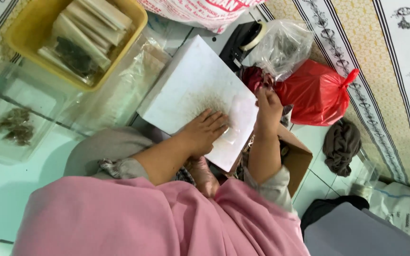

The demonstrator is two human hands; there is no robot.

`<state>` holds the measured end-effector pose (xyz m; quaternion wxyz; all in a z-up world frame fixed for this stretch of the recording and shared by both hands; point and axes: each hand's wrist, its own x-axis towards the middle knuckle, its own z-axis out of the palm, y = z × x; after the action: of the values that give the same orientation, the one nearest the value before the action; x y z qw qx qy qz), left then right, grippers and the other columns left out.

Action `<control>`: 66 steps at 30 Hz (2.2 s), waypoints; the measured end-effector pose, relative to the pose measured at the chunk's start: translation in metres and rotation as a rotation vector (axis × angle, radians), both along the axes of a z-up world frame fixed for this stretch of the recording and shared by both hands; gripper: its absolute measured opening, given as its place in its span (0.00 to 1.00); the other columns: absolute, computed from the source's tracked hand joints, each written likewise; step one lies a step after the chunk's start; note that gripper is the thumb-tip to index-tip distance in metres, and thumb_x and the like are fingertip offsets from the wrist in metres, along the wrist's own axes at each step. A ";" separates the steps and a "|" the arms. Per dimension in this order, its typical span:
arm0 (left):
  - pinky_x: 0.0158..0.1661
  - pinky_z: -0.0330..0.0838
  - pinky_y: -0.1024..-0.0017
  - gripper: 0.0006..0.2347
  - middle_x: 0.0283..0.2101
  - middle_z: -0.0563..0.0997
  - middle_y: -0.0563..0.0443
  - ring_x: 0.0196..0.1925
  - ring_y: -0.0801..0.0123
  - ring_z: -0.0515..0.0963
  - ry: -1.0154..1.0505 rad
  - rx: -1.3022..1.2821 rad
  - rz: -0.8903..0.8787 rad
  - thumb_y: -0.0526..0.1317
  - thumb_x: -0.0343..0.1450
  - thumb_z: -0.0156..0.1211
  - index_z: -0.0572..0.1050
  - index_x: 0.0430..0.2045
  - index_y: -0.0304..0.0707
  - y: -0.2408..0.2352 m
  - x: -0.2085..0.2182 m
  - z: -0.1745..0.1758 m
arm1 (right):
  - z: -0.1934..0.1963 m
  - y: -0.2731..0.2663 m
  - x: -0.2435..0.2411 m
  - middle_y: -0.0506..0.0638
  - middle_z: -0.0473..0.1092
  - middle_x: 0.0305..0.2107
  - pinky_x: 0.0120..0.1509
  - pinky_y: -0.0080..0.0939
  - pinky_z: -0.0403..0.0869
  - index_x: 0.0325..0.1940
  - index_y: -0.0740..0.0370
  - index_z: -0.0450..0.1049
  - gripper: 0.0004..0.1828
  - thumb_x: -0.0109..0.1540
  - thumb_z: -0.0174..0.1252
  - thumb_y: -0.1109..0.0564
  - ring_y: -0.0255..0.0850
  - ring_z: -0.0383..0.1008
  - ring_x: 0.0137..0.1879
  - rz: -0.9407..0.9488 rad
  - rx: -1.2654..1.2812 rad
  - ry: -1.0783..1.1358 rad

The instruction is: Packaging small metal medals or pins into individual plastic bags from a large box.

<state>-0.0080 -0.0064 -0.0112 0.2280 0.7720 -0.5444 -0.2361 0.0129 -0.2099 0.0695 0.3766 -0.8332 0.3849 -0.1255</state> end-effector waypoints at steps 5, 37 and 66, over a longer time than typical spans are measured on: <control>0.76 0.26 0.50 0.30 0.77 0.51 0.47 0.79 0.51 0.43 -0.025 -0.002 0.030 0.49 0.73 0.49 0.55 0.72 0.41 0.006 -0.002 0.013 | 0.016 0.043 -0.076 0.48 0.72 0.28 0.49 0.37 0.72 0.41 0.60 0.79 0.09 0.63 0.59 0.53 0.34 0.71 0.36 -0.079 0.132 0.064; 0.69 0.51 0.45 0.17 0.59 0.74 0.42 0.69 0.42 0.65 -0.190 -0.429 0.264 0.40 0.71 0.53 0.73 0.56 0.45 -0.010 -0.025 -0.035 | -0.035 0.040 -0.118 0.46 0.74 0.24 0.33 0.24 0.65 0.48 0.61 0.82 0.11 0.64 0.59 0.59 0.28 0.70 0.28 -0.006 0.283 0.136; 0.63 0.59 0.40 0.16 0.50 0.73 0.41 0.63 0.40 0.69 -0.374 -0.635 0.393 0.40 0.62 0.64 0.77 0.43 0.40 -0.016 -0.029 -0.036 | -0.054 0.007 -0.135 0.49 0.68 0.47 0.55 0.46 0.70 0.53 0.48 0.81 0.18 0.63 0.55 0.63 0.48 0.68 0.49 0.704 -0.805 -0.037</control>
<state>-0.0369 -0.0220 -0.0475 0.3928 0.7820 -0.4646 0.1359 -0.1222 -0.2029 0.0160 0.0534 -0.9882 -0.0029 -0.1438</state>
